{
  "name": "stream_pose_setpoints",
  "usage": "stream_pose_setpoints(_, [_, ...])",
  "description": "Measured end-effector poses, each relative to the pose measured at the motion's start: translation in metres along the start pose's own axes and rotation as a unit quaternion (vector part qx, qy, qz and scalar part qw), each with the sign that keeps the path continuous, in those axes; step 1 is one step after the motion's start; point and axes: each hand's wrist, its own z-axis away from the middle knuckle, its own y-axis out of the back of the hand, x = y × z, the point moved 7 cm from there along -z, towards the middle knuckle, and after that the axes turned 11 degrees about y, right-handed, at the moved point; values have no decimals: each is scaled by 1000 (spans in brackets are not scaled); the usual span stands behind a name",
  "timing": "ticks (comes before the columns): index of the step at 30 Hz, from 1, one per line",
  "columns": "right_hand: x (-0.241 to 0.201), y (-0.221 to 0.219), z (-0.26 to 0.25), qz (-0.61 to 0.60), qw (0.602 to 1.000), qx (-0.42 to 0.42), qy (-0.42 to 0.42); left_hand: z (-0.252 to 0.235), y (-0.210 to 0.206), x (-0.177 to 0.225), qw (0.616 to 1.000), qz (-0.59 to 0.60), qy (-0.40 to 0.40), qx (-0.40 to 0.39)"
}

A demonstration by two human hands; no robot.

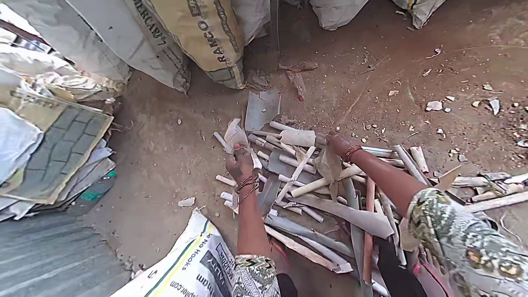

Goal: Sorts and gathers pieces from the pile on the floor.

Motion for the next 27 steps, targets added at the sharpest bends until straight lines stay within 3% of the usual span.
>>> stream_pose_setpoints(2, [-27, 21, 27, 45, 997, -56, 32, -9, 24, 21, 995, 98, -15, 6])
stream_pose_setpoints(5, [-68, 78, 94, 5, 992, -93, 89, 13, 29, 50, 983, 182, 19, 11])
stream_pose_setpoints(9, [-116, 140, 194, -28, 984, -75, 157, 107, -12, 77, 977, 156, 56, -130])
stream_pose_setpoints(12, [-131, 156, 255, -34, 993, 11, 114, 202, -40, 98, 965, 40, -24, -259])
stream_pose_setpoints(15, [-133, 155, 300, -37, 987, 135, 75, 286, -48, 115, 908, -16, -167, -385])
stream_pose_setpoints(18, [-144, 154, 334, -32, 991, 132, 4, 342, -35, 130, 862, -18, -222, -455])
stream_pose_setpoints(23, [-165, 168, 394, 49, 972, 229, 22, 369, -9, 153, 823, -15, -240, -515])
stream_pose_setpoints(27, [-151, 194, 445, -56, 956, 271, -98, 363, -6, 134, 733, -223, -296, -570])
